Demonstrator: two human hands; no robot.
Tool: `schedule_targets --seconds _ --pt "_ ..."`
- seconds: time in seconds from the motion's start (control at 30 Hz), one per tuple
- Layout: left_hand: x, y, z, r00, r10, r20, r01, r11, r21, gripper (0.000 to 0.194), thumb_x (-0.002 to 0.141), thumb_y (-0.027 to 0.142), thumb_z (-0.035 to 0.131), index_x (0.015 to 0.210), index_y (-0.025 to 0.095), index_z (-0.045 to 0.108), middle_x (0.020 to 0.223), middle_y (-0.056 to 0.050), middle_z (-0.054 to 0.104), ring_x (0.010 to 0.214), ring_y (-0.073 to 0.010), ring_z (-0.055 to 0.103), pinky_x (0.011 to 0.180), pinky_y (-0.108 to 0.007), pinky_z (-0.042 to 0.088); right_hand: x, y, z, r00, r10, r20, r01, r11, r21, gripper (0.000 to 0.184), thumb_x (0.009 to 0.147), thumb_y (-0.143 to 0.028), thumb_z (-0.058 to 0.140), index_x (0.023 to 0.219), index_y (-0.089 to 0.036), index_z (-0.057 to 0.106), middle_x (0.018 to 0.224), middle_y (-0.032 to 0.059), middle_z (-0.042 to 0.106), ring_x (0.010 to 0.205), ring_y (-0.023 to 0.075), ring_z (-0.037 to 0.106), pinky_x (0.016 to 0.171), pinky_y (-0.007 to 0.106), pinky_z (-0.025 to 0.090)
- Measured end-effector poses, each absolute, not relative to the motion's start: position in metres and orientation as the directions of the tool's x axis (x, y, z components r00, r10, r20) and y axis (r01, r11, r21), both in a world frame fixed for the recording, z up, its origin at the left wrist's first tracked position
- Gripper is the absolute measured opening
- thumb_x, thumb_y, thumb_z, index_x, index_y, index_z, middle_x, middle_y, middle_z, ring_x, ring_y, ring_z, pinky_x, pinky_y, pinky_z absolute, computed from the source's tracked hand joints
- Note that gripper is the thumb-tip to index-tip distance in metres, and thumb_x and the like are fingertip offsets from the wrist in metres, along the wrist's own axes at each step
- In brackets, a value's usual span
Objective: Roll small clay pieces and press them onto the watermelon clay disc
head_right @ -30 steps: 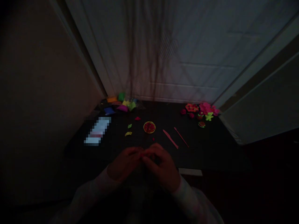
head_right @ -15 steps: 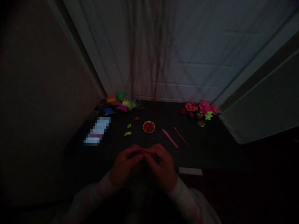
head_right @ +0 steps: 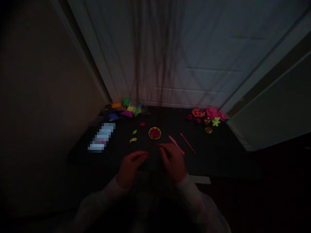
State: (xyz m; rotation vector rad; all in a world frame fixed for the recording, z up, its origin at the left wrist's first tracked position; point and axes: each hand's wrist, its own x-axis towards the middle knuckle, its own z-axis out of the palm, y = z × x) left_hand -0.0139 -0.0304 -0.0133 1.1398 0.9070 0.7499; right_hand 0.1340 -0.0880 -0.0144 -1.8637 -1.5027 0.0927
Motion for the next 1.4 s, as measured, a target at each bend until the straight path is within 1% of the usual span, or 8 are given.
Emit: schedule_targets --seconds 0.27,0.37,0.47,0.63,0.73,0.83,1.17,1.4 --pt "-0.015 -0.025 -0.024 0.399 0.876 -0.269 -0.068 0.322 0.944 0.023 0.06 0.03 0.066 0.077 0.015 0.066 0.077 -0.004 0.067 0.075 -0.0159 0.058 0.071 -0.028 0.044 0.149 -0.057 -0.029 0.281 0.923 0.262 0.857 -0.118 -0.502 0.015 0.075 -0.026 0.051 0.079 -0.02 0.063 0.082 0.0078 0.063 0.092 0.0272 0.052 0.076 0.046 0.032" --pt "-0.015 -0.023 -0.024 0.39 0.882 -0.265 -0.066 0.314 0.947 0.023 0.059 0.031 0.066 0.076 0.014 0.066 0.076 -0.004 0.067 0.074 -0.0158 0.058 0.07 -0.027 0.044 0.149 -0.056 -0.029 0.279 0.93 0.24 0.828 -0.106 -0.55 0.012 0.073 -0.024 0.052 0.076 -0.02 0.063 0.082 0.006 0.063 0.091 0.0253 0.052 0.078 0.045 0.033" --pt "-0.016 -0.022 -0.019 0.383 0.885 -0.265 -0.062 0.311 0.949 0.021 0.061 0.029 0.065 0.077 0.015 0.066 0.075 -0.003 0.067 0.072 -0.0153 0.058 0.068 -0.027 0.044 0.149 -0.061 -0.025 0.278 0.935 0.221 0.759 -0.073 -0.647 0.013 0.074 -0.027 0.053 0.078 -0.019 0.062 0.082 0.0039 0.064 0.083 0.0199 0.057 0.074 0.038 0.04" --pt "-0.02 -0.024 0.007 0.437 0.888 -0.145 -0.057 0.189 0.98 0.016 0.063 0.026 0.063 0.076 0.018 0.066 0.077 -0.002 0.067 0.075 -0.0152 0.058 0.068 -0.025 0.044 0.135 -0.084 0.005 0.309 0.929 0.203 0.579 -0.014 -0.815 0.021 0.076 -0.037 0.051 0.083 -0.02 0.059 0.079 0.0011 0.066 0.071 0.014 0.061 0.061 0.026 0.048" --pt "-0.023 -0.031 0.028 0.526 0.851 0.001 -0.119 0.073 0.99 0.01 0.064 0.023 0.062 0.072 0.02 0.067 0.073 0.0 0.065 0.07 -0.0132 0.057 0.064 -0.023 0.044 0.119 -0.098 0.029 0.371 0.911 0.178 0.206 0.106 -0.973 0.016 0.068 -0.035 0.06 0.076 -0.021 0.06 0.075 -0.0001 0.066 0.069 0.0133 0.061 0.061 0.024 0.048" --pt "-0.026 -0.039 0.043 0.563 0.821 0.093 -0.145 -0.012 0.989 0.009 0.064 0.022 0.062 0.071 0.021 0.067 0.072 0.0 0.064 0.069 -0.0136 0.056 0.062 -0.024 0.044 0.108 -0.107 0.044 0.382 0.908 0.171 0.081 0.151 -0.985 0.011 0.067 -0.03 0.063 0.074 -0.022 0.061 0.072 -0.0006 0.065 0.067 0.0126 0.061 0.06 0.023 0.049" --pt "-0.031 -0.044 0.052 0.555 0.807 0.201 -0.126 -0.158 0.979 0.007 0.065 0.021 0.062 0.07 0.023 0.066 0.072 0.002 0.064 0.068 -0.0129 0.057 0.061 -0.023 0.044 0.101 -0.113 0.058 0.321 0.908 0.27 0.136 0.238 -0.962 0.006 0.069 -0.021 0.061 0.074 -0.024 0.061 0.071 -0.0014 0.063 0.068 0.012 0.059 0.061 0.022 0.049" --pt "-0.032 -0.043 0.053 0.556 0.793 0.249 -0.123 -0.218 0.968 0.007 0.067 0.018 0.061 0.073 0.022 0.065 0.073 0.001 0.064 0.07 -0.0115 0.057 0.063 -0.021 0.045 0.101 -0.116 0.06 0.299 0.916 0.266 0.168 0.224 -0.96 0.009 0.069 -0.018 0.06 0.076 -0.024 0.06 0.073 -0.0029 0.063 0.07 0.0102 0.058 0.064 0.019 0.047"
